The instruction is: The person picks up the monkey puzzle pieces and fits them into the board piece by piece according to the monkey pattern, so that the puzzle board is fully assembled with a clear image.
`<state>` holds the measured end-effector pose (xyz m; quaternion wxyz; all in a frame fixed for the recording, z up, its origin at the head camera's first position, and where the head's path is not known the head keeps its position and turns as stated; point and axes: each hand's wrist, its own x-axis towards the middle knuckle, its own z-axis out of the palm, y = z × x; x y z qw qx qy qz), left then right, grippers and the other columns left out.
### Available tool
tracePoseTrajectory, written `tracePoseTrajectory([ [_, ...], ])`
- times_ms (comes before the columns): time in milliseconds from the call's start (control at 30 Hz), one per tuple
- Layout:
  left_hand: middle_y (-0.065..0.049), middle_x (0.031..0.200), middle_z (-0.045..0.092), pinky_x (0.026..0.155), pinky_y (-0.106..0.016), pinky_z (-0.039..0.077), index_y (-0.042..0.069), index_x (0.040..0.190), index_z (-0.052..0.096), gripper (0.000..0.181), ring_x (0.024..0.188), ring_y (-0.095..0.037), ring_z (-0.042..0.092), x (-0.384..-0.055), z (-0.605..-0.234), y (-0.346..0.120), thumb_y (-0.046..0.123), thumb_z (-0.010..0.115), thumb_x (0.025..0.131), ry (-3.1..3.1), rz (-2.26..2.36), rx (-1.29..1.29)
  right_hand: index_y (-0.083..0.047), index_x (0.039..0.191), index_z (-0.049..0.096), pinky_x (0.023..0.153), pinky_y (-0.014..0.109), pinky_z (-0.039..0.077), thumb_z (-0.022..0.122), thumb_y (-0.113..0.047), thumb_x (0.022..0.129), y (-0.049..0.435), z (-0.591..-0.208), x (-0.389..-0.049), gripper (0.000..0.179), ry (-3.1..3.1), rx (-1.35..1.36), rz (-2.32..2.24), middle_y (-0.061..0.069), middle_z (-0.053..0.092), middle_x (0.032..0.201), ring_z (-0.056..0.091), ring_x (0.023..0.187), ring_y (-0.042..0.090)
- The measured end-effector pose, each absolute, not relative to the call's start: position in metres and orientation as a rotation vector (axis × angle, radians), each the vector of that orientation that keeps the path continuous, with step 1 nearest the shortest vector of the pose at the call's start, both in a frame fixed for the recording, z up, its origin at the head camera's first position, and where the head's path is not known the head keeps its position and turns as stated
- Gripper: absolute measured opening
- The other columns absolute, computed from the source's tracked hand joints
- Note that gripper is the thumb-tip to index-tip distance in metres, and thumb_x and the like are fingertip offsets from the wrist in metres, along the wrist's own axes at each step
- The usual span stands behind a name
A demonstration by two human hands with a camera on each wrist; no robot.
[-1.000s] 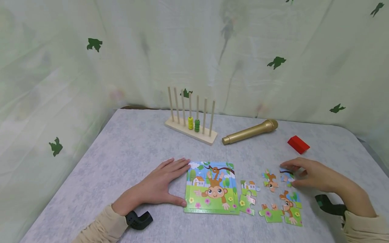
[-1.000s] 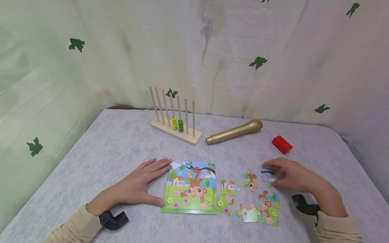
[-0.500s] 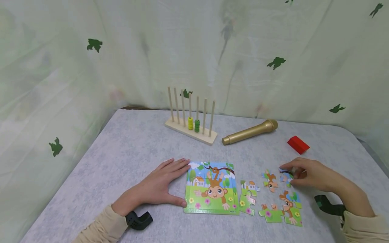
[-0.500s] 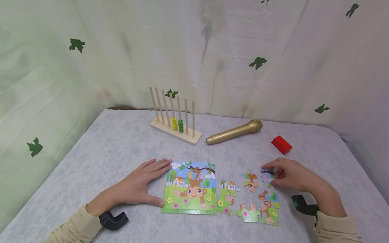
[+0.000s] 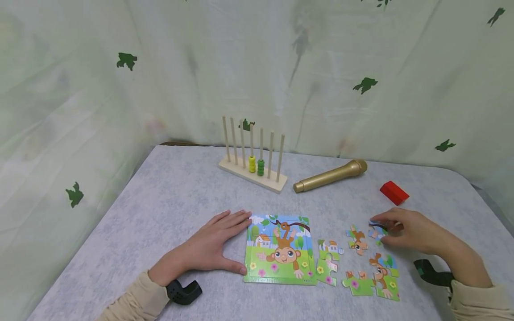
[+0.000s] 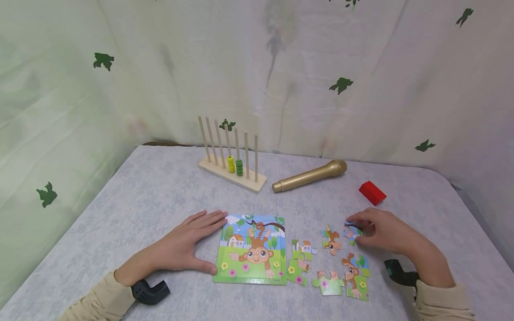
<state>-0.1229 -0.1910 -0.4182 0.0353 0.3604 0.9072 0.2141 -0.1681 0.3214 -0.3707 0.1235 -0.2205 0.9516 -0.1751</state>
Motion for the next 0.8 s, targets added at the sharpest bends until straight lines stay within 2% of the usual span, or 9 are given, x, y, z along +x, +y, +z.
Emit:
tracePoseTrajectory([
  [500,0.001,0.17,0.028,0.13,-0.05,0.017,0.015,0.162,0.035,0.11,0.158,-0.021,0.023,-0.122,-0.418,-0.193,0.081,0.067,0.079,2.78,0.656,1.092,-0.011,0.129,0.07,0.079,0.021,0.061,0.088,-0.026,0.082,0.303,-0.362,-0.167,0.053,2.775,-0.669,-0.562,0.002,0.071,0.122,0.065,0.094,0.01],
  [800,0.001,0.17,0.028,0.13,-0.05,0.017,0.015,0.162,0.035,0.11,0.158,-0.02,0.022,-0.122,-0.418,-0.191,0.081,0.067,0.079,2.781,0.648,1.094,-0.014,0.128,0.071,0.078,0.022,0.061,0.087,-0.025,0.083,0.286,-0.352,-0.169,0.049,2.785,-0.731,-0.554,-0.003,0.069,0.116,0.066,0.095,0.011],
])
